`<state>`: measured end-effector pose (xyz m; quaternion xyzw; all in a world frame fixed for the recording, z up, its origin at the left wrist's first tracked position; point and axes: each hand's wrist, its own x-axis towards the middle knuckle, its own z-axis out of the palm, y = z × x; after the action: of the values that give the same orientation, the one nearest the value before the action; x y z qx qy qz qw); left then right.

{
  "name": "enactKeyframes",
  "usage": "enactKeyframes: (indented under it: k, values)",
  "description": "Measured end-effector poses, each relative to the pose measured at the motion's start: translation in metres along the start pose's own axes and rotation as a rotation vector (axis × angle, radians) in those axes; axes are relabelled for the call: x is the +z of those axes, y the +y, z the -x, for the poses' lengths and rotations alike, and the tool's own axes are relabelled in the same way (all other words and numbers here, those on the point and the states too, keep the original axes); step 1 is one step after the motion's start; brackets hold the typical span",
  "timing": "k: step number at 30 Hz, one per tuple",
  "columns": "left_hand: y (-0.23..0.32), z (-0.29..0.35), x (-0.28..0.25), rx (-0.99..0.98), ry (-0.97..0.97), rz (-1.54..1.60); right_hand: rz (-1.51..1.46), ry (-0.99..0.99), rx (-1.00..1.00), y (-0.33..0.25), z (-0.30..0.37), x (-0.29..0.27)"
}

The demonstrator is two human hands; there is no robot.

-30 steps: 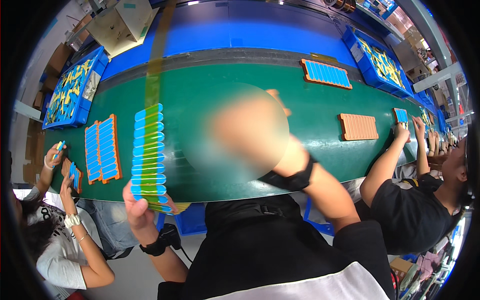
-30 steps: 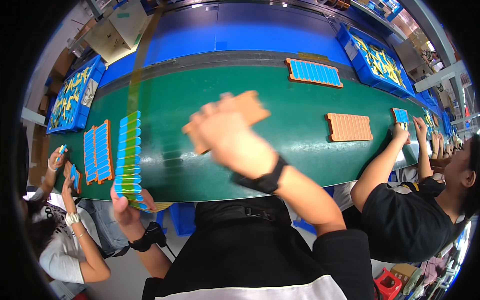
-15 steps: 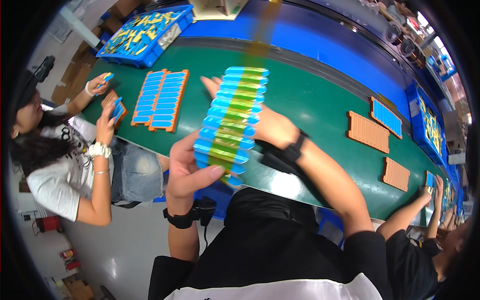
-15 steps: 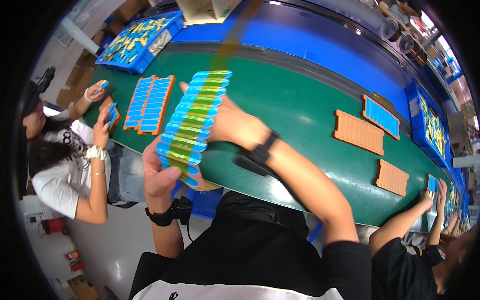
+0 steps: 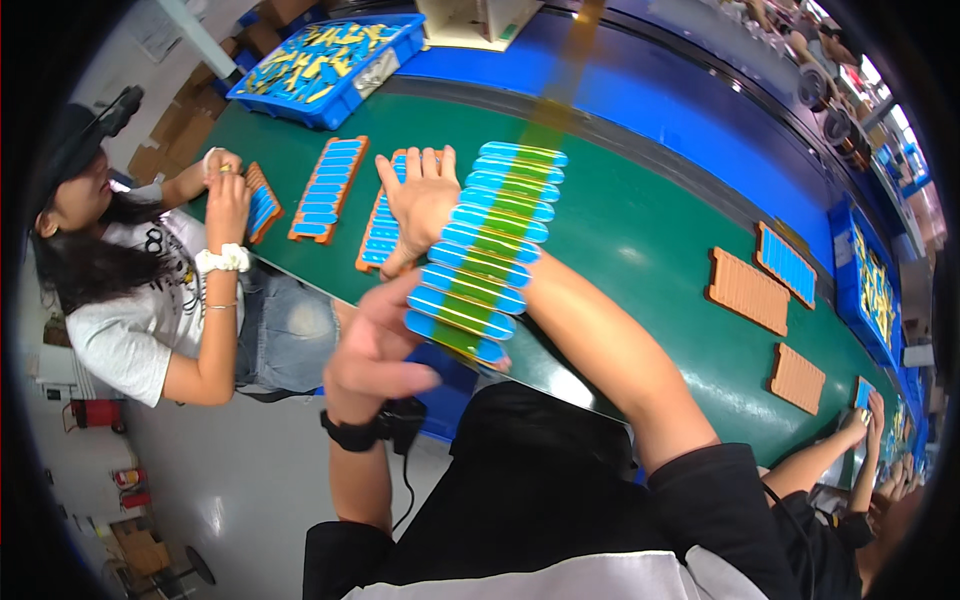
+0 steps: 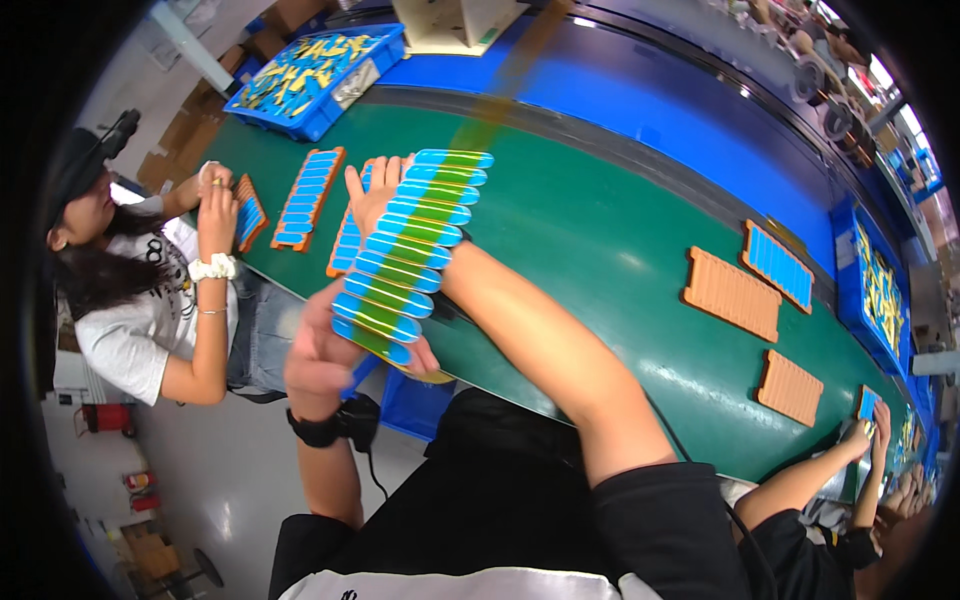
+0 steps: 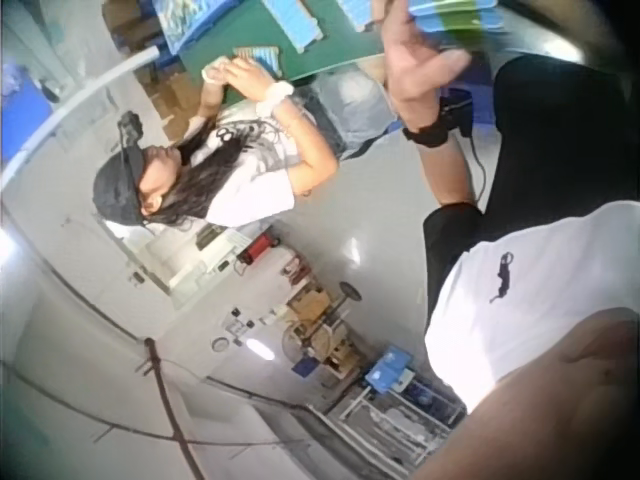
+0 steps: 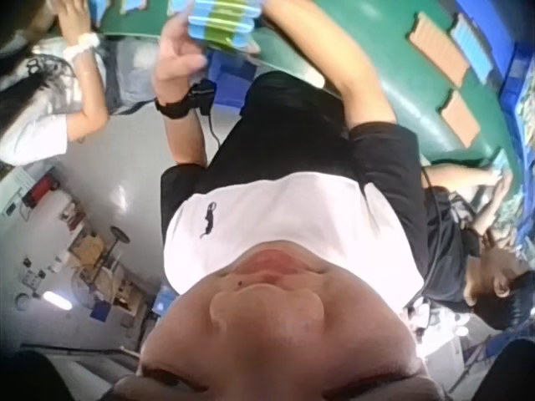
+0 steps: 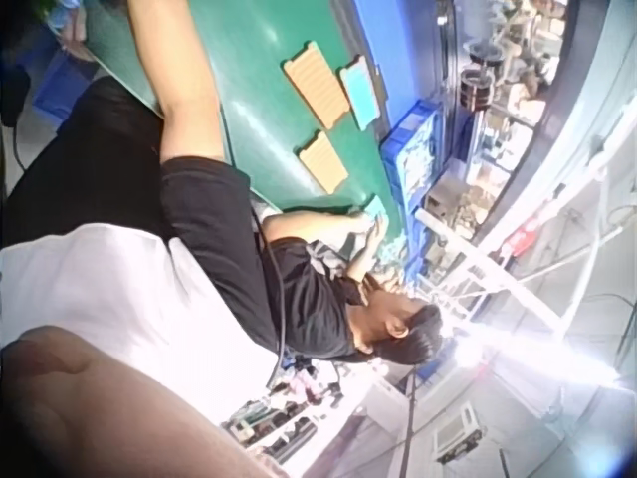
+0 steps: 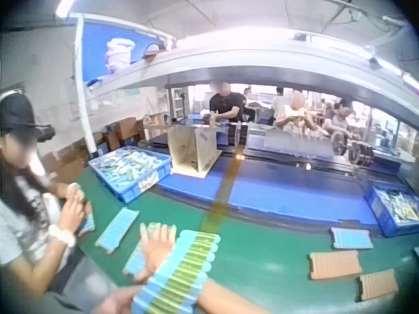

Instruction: The recorder is applying yellow adhesive tape to small electronic components arranged on a board at an assembly line.

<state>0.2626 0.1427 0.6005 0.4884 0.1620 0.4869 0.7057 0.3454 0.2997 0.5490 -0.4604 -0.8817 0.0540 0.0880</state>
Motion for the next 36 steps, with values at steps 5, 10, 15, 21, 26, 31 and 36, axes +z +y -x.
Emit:
enactKeyframes:
  k: [5, 10, 15, 21, 26, 31, 36]
  values:
    - [-0.011, -0.004, -0.134, -0.015, -0.086, 0.102, -0.087, -0.112, -0.019, 0.03, 0.092, -0.043]
    - [0.011, -0.1, -0.089, -0.413, -0.742, 0.401, -0.073, -0.045, 0.093, 0.077, 0.16, -0.062]
    - [0.002, -0.137, -0.041, -0.391, -0.31, -0.043, -0.185, 0.046, 0.134, 0.091, 0.193, -0.069]
    - [-0.001, -0.143, -0.02, -0.365, 0.115, -0.155, -0.366, 0.127, 0.277, 0.121, 0.229, -0.084]
    - [-0.011, -0.104, -0.03, -0.432, 0.128, -0.271, -0.409, 0.056, 0.237, 0.129, 0.231, -0.07]
    - [0.004, -0.07, -0.033, -0.601, 0.113, -0.346, -0.375, -0.007, 0.223, 0.133, 0.214, -0.068]
    - [0.001, 0.014, -0.032, -0.682, 0.235, -0.242, -0.353, -0.019, 0.135, 0.141, 0.207, -0.065]
